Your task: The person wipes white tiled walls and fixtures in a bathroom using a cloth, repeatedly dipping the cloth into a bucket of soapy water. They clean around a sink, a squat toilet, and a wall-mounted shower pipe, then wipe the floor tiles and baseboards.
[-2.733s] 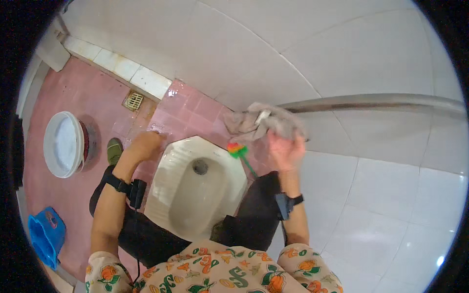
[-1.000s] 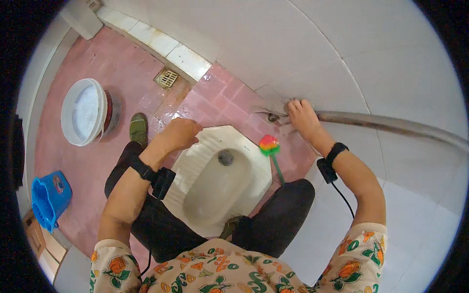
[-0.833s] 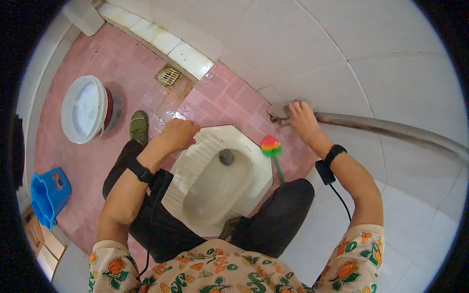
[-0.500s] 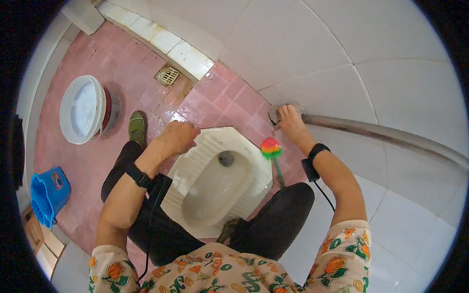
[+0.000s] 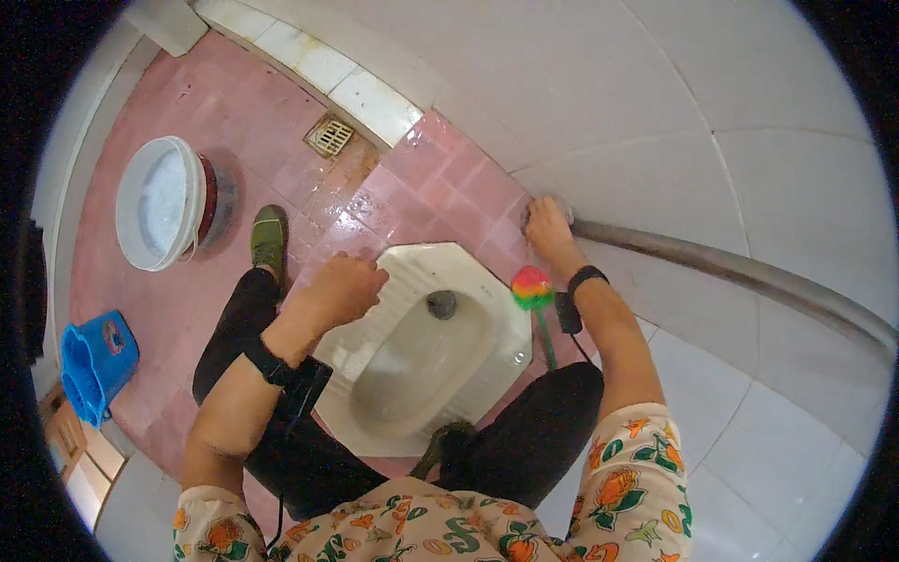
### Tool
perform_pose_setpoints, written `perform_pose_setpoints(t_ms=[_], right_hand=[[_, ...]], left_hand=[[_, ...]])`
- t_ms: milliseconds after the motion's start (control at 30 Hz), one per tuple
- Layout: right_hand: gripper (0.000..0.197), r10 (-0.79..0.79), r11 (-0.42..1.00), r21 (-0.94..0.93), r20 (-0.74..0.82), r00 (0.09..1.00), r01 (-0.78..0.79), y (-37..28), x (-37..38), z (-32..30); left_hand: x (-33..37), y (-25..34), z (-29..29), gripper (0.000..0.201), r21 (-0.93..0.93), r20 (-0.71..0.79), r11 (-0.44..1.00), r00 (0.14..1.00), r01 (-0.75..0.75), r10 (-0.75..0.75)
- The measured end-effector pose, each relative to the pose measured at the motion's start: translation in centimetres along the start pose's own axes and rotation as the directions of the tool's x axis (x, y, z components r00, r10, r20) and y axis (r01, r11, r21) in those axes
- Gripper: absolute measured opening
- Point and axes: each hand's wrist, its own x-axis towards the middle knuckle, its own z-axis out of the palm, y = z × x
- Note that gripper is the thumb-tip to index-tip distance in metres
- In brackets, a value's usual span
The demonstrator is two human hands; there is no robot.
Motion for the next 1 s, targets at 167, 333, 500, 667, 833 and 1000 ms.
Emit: perform_pose_setpoints(t_ms=[167,333,500,667,833,1000], right_hand=[[0.016,0.213,0.885,0.421,0.01,0.977,-0.198,-0.1,-0.4,-2.6],[0.034,0.349,0.828,0.536,-0.261,0.9,-0.165,1.6,-3.8,-10.2],[0.05,0.567,0.823,0.451,-0.62,0.542,-0.344,11.2,-10.9,-22.7],[0.039,0.533,0.783,0.217,-0.718,0.449,-0.583,12.2,-11.0,-21.7],[0.015,0.474,0.867,0.284,-0.722,0.503,-0.41,8.4,-4.4,-16.0],[0.012,0.383,0.921,0.277,-0.525,0.76,-0.272,3.5,3.0,-8.1]], left_hand=[[1.6,0.3,-0.7,0.022,0.084,0.017,0.995,0.999,-0.049,0.047],[2.7,-0.5,-0.4,0.023,0.065,-0.079,0.997,0.995,-0.053,0.058],[2.0,-1.5,-0.3,0.01,0.088,-0.088,0.996,0.996,0.028,-0.021],[2.7,-1.0,-1.2,0.012,0.1,-0.168,0.994,0.984,-0.043,0.059],[2.3,-0.7,-0.9,0.012,0.101,-0.146,0.995,0.989,0.017,-0.002],[2.3,-1.4,-0.3,0.016,0.076,-0.137,0.997,0.991,0.002,0.008]])
